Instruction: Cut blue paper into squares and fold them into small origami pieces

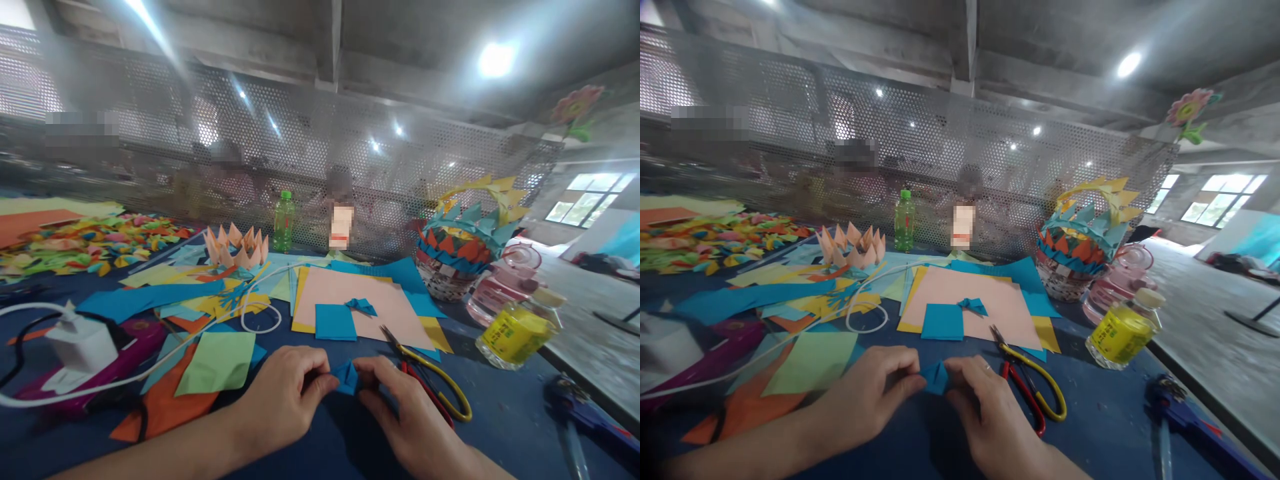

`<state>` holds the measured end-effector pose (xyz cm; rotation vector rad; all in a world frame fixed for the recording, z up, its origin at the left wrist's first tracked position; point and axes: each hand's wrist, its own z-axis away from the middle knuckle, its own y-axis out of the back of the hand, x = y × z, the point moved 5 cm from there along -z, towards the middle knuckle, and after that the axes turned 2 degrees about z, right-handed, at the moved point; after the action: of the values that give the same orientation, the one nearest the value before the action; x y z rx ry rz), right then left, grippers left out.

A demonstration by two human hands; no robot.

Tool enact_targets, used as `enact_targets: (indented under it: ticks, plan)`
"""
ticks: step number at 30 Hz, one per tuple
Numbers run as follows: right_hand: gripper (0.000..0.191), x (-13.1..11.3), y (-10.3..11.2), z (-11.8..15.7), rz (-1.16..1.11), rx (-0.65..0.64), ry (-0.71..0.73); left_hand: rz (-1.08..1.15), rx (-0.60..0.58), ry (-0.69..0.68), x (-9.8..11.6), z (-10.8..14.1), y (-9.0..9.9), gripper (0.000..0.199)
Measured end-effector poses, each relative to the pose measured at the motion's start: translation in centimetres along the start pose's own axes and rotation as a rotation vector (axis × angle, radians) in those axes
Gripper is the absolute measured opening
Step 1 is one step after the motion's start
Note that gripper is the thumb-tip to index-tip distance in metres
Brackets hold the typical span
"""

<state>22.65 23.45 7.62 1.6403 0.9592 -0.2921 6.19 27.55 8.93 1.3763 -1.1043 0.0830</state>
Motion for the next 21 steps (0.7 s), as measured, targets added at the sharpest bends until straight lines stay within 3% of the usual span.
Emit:
enact_targets:
  ticks: [21]
  plan:
    - [0.019,0.58,0.38,-0.11,0.024,0.043,-0.027,0.022,0.014,0.014,-0.33,-0.20,-0.22,0.024]
